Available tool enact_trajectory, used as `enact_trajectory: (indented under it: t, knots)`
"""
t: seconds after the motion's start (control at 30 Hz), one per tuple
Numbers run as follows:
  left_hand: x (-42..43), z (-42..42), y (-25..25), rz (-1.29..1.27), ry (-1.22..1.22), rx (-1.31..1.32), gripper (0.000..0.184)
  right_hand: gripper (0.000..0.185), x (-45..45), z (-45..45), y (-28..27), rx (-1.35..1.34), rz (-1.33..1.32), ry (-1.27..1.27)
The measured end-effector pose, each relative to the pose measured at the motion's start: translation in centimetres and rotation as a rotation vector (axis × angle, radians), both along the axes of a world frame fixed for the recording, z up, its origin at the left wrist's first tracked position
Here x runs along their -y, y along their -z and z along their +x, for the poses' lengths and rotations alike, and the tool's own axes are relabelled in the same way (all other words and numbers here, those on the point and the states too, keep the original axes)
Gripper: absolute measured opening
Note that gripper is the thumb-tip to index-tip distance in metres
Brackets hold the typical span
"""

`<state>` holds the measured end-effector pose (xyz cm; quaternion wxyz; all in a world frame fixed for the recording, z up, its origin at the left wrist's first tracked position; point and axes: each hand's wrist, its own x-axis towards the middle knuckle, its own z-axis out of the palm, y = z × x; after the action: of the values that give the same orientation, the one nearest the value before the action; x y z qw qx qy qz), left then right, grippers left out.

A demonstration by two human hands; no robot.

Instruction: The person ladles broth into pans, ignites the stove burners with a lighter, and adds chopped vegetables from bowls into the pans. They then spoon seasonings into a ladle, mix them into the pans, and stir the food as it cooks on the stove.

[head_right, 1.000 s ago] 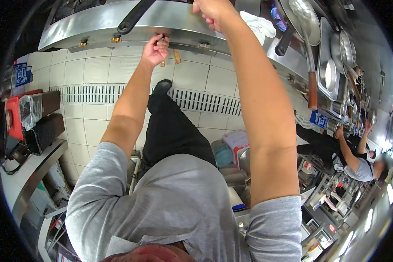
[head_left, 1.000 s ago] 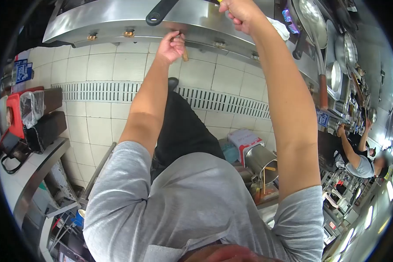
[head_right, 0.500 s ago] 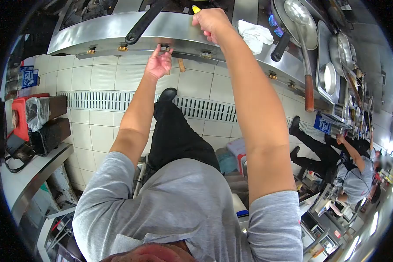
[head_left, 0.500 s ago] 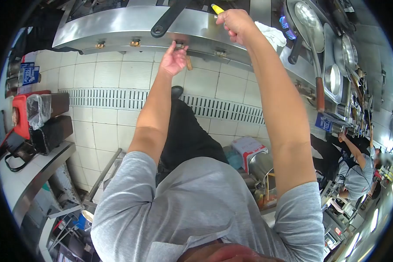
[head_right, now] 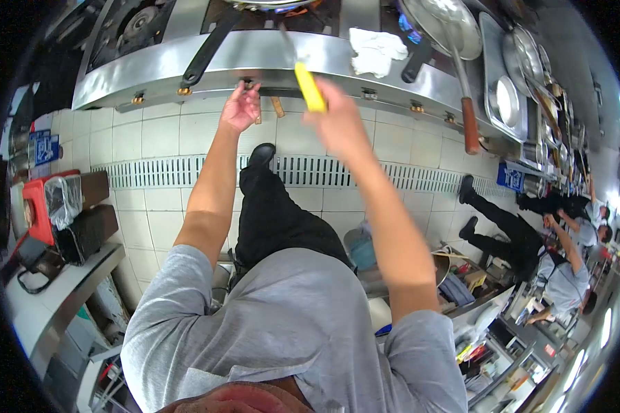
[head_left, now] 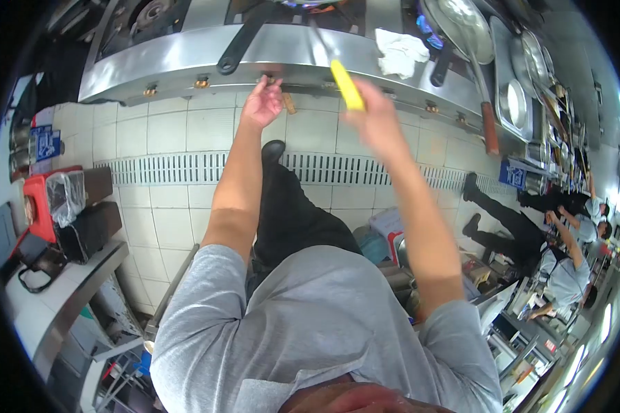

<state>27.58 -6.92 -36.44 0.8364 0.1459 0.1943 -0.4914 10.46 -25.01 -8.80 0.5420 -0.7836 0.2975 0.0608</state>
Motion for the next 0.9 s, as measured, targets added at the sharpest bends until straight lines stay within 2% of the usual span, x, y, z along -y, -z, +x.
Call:
enact_trajectory:
  t: [0.03, 0.1, 0.13, 0.17, 0.23, 0.27, 0.3, 0.4, 0.47, 0.53, 0.57, 0.6, 0.63, 0.67, 0.7, 0.73, 0.77, 0.8, 0.83, 0.87, 0.9]
  knots:
    - [0.5, -0.4, -0.5, 0.004, 0.021, -0.019, 0.053, 0.064, -0.7, -3.4, -1.5, -0.122, 0.063, 0.01]
    - [2.1, -1.9, -4.0, 0.363, 0.313, 0.33, 0.052, 0.068, -1.1, -11.8, 2.5, 0.109, -0.058, -0.025]
    - [3.1, -2.7, -6.4, 0.538, 0.458, 0.521, 0.051, 0.07, -1.5, -15.2, 1.8, 0.036, -0.049, -0.022]
    - [4.8, -4.1, -8.8, 0.737, 0.563, 0.904, 0.051, 0.071, -2.2, -18.3, 0.9, 0.001, -0.056, 0.04]
    - [8.8, -5.6, -13.5, 0.863, 0.404, 1.482, 0.046, 0.071, -2.8, -24.7, 1.6, -0.055, 0.147, 0.219]
    - [10.9, -6.3, -16.2, 0.899, 0.293, 1.767, 0.045, 0.07, -3.0, -27.8, 2.0, -0.084, 0.134, 0.239]
    - [13.2, -6.4, -20.5, 1.004, 0.285, 1.925, 0.057, 0.07, -3.2, -30.4, 2.1, -0.112, 0.12, 0.258]
    - [20.8, -4.8, -22.8, 1.122, 0.224, 2.29, 0.066, 0.068, -5.2, -35.6, 1.8, -0.109, 0.185, 0.443]
    - [23.7, -3.6, -21.9, 1.126, 0.707, 2.331, 0.066, 0.067, -6.7, -36.9, 0.2, -0.134, 0.159, 0.51]
    - [23.5, -3.0, -19.3, 1.14, 0.591, 2.5, 0.062, 0.066, -7.7, -38.0, -0.7, -0.083, -0.09, 0.488]
    - [22.8, -2.1, -17.0, 1.078, 0.547, 2.516, 0.059, 0.066, -7.9, -37.1, -3.9, -0.139, 0.044, 0.548]
    - [22.3, -2.4, -16.8, 0.944, 0.519, 2.471, 0.056, 0.065, -8.4, -37.7, -4.2, -0.072, -0.088, 0.564]
    - [20.8, -2.9, -17.2, 0.88, 0.594, 2.47, 0.055, 0.065, -9.1, -37.6, -6.8, -0.165, -0.024, 0.631]
    - [19.7, -2.5, -16.7, 0.69, 0.502, 2.629, 0.051, 0.064, -10.3, -38.4, -6.8, -0.044, -0.147, 0.698]
    - [18.7, -4.2, -18.8, 0.666, 0.683, 2.564, 0.05, 0.062, -11.6, -39.5, -7.3, -0.08, -0.147, 0.777]
    - [17.7, -6.3, -20.2, 0.546, 0.747, 2.446, 0.047, 0.061, -12.9, -40.1, -9.0, -0.047, -0.257, 0.86]
    - [17.1, -6.9, -18.6, 0.394, 0.872, 2.286, 0.044, 0.06, -14.1, -40.8, -10.5, -0.019, -0.369, 0.916]
    - [15.9, -10.3, -20.6, 0.273, 0.951, 2.186, 0.04, 0.057, -15.8, -42.3, -10.6, -0.05, -0.588, 0.959]
    - [15.4, -13.9, -22.4, 0.248, 1.105, 2.046, 0.039, 0.056, -17.1, -43.4, -13.2, -0.152, -0.527, 1.066]
    - [14.8, -16.4, -23.9, 0.126, 1.147, 2.054, 0.038, 0.054, -18.6, -44.3, -16.4, -0.245, -0.476, 1.156]
    - [14.9, -17.8, -23.4, 0.057, 1.229, 1.987, 0.038, 0.053, -20.8, -45.7, -17.7, -0.296, -0.592, 1.23]
